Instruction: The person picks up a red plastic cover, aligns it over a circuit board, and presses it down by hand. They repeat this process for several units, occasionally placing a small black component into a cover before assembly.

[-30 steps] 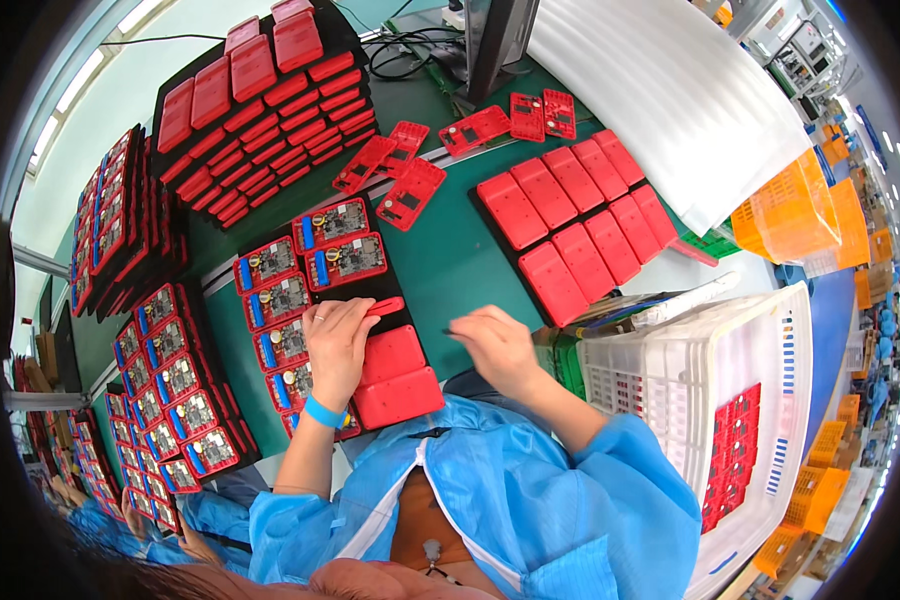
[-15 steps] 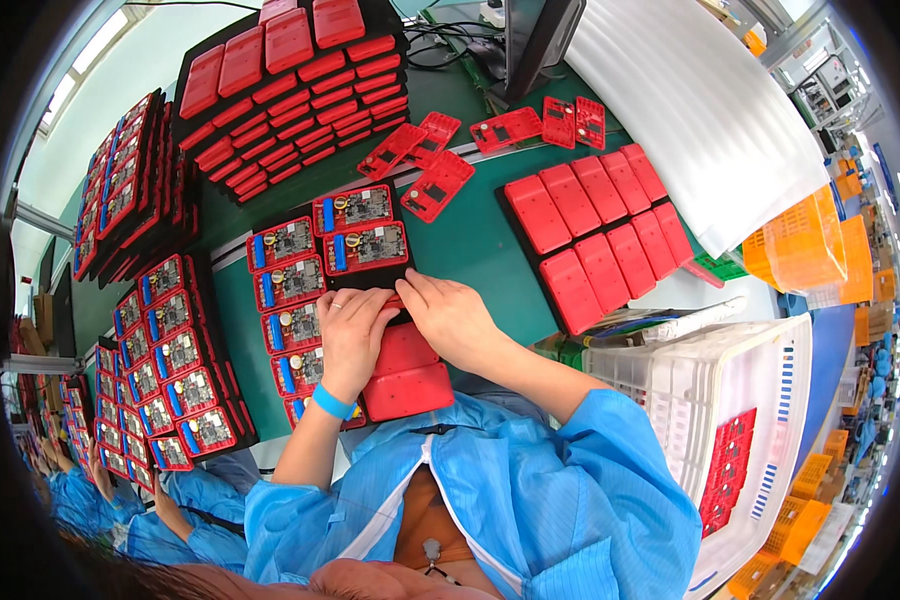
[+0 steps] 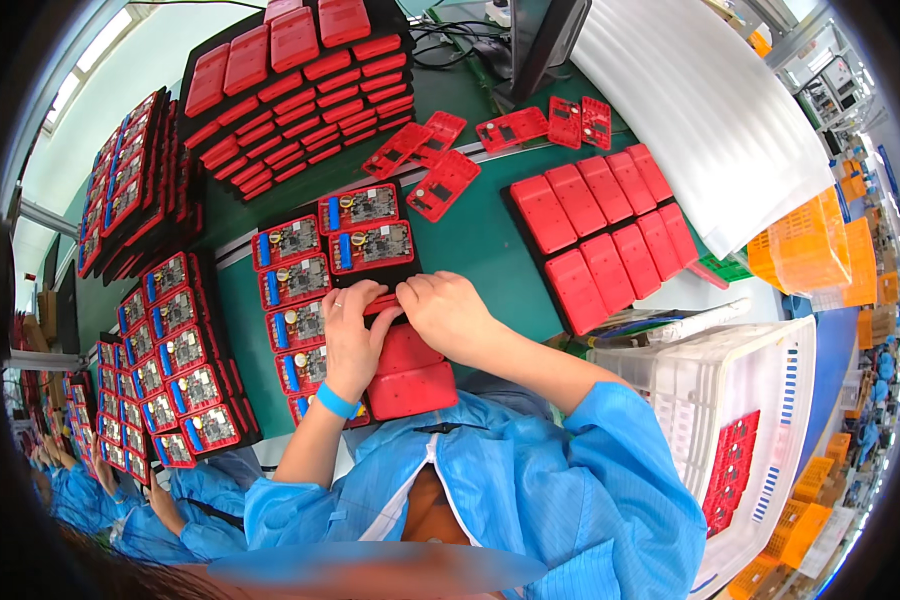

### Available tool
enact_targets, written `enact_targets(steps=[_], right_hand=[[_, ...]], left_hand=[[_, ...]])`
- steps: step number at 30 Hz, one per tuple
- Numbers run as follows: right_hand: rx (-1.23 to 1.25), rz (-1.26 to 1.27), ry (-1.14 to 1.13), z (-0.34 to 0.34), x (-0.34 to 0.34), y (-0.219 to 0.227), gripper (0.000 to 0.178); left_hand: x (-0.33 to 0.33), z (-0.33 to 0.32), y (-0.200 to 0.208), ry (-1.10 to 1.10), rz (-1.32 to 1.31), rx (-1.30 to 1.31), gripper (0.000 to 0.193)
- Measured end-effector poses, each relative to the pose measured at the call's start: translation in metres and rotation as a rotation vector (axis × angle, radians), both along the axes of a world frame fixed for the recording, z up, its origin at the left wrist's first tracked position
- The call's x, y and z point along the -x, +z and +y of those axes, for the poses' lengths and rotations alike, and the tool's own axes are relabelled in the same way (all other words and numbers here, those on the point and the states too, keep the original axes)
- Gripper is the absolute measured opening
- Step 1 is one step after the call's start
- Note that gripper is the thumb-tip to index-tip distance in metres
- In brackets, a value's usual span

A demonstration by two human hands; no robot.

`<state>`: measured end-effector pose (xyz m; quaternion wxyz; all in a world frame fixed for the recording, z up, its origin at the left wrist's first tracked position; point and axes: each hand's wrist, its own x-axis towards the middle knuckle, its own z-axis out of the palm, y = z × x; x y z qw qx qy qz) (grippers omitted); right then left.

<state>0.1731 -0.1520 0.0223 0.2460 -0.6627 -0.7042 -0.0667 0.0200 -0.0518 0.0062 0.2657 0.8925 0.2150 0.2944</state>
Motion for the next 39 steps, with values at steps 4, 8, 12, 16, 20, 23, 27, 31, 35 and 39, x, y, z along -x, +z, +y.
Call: enact_targets(steps=[4,8,12,16,20,23,27,31,35,39], right_hand=[[0.220,0.028,0.038,0.001,0.004,0.005,0.029],[0.038,0.047,0.120,0.007,0.008,0.004,0.019],[0.112,-0.007,0.074,0.013,0.018,0.004,0.019],[0.083,-0.005,0.046,0.013,0.020,-0.003,0.019],[-0.003,0.038,0.027,0.011,0.021,-0.007,0.020],[0.021,-0.027,0.025,0.006,0.019,0.010,0.022],[-0.088,0.088,-0.075,-0.014,0.000,0.043,0.031],[-0.035,0.085,-0.305,-0.032,-0.031,0.004,0.033],[0.022,0.023,-0.327,-0.055,-0.040,-0.045,0.034],[-0.017,0.117,-0.357,-0.068,-0.037,-0.058,0.033]], left_hand=[[0.005,0.002,-0.003,0.005,0.026,0.058,0.044],[0.006,0.001,-0.003,-0.006,0.012,0.042,0.041],[0.004,0.001,-0.004,0.005,-0.033,0.019,0.039],[0.004,0.001,-0.005,0.013,-0.042,-0.033,0.037],[0.001,0.001,-0.003,0.014,-0.057,-0.051,0.034],[0.001,0.006,-0.001,-0.007,-0.034,-0.040,0.032],[0.001,0.014,-0.002,0.014,-0.086,-0.102,0.026],[-0.005,0.017,0.006,-0.067,-0.137,-0.186,0.022],[0.001,0.016,-0.005,-0.112,-0.121,-0.218,0.023],[0.010,0.005,-0.003,-0.094,0.032,-0.130,0.026]])
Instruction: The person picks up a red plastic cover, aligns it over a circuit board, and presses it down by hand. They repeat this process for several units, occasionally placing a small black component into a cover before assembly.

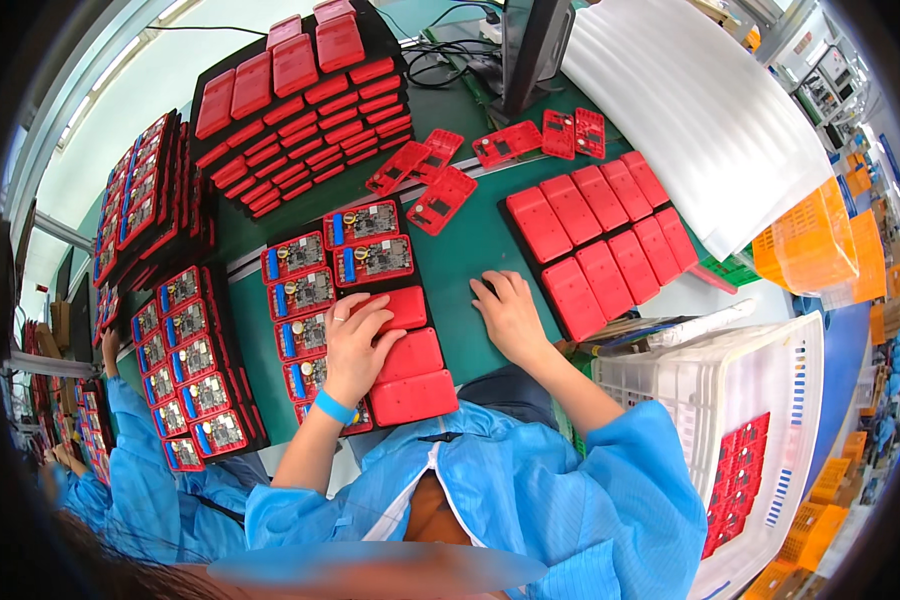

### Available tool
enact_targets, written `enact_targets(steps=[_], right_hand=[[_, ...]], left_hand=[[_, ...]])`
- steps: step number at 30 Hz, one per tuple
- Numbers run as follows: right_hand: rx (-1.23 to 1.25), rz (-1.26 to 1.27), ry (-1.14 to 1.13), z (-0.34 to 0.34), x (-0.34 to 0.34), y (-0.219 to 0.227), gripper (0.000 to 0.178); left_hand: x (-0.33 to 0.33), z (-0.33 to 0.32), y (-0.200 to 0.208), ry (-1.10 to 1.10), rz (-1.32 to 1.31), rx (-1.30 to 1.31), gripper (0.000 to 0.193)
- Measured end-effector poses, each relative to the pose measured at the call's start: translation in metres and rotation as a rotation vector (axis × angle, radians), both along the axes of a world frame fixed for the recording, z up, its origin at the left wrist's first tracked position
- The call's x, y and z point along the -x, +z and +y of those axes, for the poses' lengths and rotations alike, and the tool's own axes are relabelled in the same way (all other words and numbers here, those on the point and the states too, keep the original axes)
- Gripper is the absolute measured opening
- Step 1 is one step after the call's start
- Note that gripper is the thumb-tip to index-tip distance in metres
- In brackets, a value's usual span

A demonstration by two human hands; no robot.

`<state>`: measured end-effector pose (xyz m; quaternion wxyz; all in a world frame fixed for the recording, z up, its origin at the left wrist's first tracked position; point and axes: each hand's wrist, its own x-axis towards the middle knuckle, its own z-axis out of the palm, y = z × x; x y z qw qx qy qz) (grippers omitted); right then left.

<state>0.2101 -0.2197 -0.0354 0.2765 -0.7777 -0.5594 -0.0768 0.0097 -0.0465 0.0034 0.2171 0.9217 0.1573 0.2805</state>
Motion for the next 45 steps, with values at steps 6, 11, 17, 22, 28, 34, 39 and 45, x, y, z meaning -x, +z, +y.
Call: enact_targets(steps=[6,11,17,22,28,34,39,45], right_hand=[[-0.102,0.040,0.005,0.017,0.000,0.009,0.029],[-0.149,0.538,-0.169,0.076,-0.033,0.008,0.031],[0.083,0.327,-0.645,0.158,-0.052,0.018,0.094],[0.095,0.483,-0.700,0.158,-0.057,0.026,0.099],[-0.501,0.942,-0.401,0.116,-0.083,0.001,0.054],[-0.457,1.581,-0.086,0.091,-0.063,0.052,0.026],[-0.380,1.798,0.012,0.078,-0.058,0.069,0.033],[-0.313,1.782,-0.021,0.060,-0.060,0.063,0.036]], left_hand=[[0.001,0.001,-0.010,0.000,0.187,0.093,0.038],[0.000,0.006,-0.005,-0.097,0.304,0.150,0.036],[0.008,0.007,-0.002,-0.101,0.300,0.150,0.039],[0.036,0.009,0.028,-0.097,0.317,0.180,0.037],[0.085,0.040,0.093,-0.045,0.321,0.183,0.034],[0.044,0.082,0.074,0.102,0.263,0.265,0.034],[0.003,0.106,0.028,0.001,0.223,0.055,0.047],[-0.002,0.111,0.010,0.028,0.266,-0.018,0.062]])
